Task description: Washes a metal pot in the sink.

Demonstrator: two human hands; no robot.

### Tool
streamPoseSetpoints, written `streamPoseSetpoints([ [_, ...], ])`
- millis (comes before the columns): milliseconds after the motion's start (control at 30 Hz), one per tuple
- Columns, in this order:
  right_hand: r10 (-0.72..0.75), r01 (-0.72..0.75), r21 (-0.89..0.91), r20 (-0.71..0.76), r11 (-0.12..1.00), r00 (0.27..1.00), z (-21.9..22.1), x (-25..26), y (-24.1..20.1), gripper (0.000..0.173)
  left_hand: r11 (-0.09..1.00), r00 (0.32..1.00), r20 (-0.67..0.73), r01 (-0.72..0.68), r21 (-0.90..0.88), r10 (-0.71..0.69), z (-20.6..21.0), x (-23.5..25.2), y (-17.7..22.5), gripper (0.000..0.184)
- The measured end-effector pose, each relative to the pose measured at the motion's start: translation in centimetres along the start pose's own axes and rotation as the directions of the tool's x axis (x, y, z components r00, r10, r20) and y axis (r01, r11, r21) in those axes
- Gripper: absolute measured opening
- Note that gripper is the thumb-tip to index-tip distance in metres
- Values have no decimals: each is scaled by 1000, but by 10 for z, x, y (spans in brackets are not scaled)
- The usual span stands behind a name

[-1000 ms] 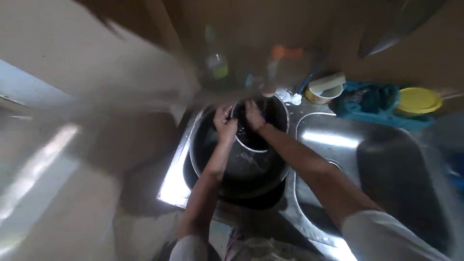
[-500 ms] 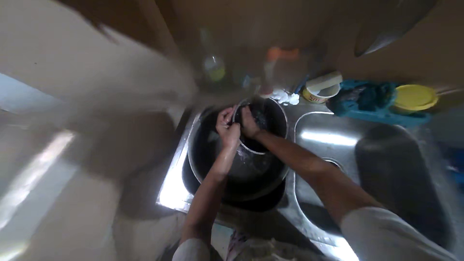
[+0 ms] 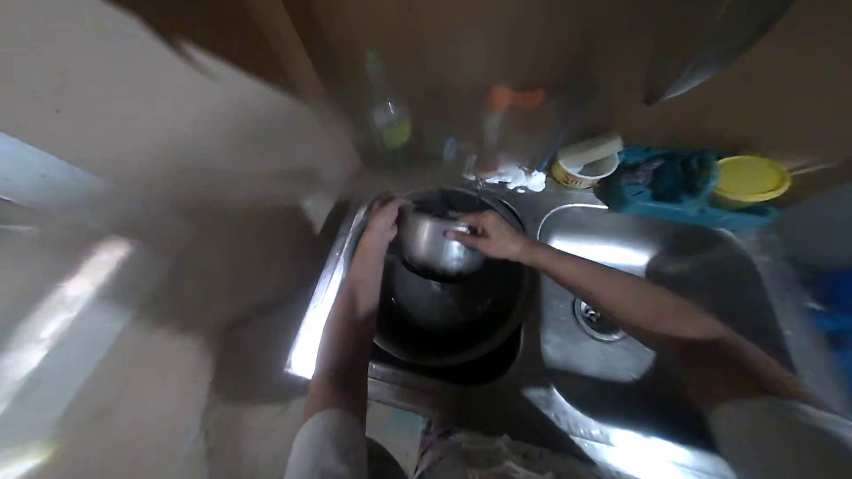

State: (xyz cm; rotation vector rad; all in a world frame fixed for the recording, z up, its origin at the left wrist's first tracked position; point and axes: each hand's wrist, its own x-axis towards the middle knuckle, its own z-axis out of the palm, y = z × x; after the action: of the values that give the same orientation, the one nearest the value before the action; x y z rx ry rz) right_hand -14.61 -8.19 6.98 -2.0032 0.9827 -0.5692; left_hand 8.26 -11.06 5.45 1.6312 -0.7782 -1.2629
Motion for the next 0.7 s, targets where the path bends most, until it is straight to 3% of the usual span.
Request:
streamPoseSetpoints([
  [67, 278, -231, 355, -87, 906, 957, -1, 6, 10, 26, 987, 997, 80, -3, 163, -10, 4, 1, 8, 49],
  [133, 504, -316, 652, -119, 690, 856, 3, 11, 34, 27, 951, 989, 142, -84, 298, 42, 15, -5, 22, 52],
  [233, 669, -294, 859, -72, 418, 740, 1, 8, 57, 39, 905, 970, 148, -234, 355, 192, 28, -9, 37, 43],
  [333, 713, -207, 937, -60, 282, 699, -7, 1, 70, 41, 928, 965, 61, -261, 266, 254, 30, -4, 39, 37],
  [500, 706, -55, 976, -111, 209, 699, -18, -9, 72, 35, 982, 991, -28, -124, 143, 129, 37, -2, 23, 39],
  [600, 728, -36, 979, -126, 202, 674, -22, -14, 68, 32, 999, 999, 28, -34, -28, 35, 50, -2, 7, 44],
  [700, 772, -10, 977, -160, 211, 615, -26, -25, 61, 34, 990, 992, 127, -8, -144, 27, 65, 4, -14, 50],
])
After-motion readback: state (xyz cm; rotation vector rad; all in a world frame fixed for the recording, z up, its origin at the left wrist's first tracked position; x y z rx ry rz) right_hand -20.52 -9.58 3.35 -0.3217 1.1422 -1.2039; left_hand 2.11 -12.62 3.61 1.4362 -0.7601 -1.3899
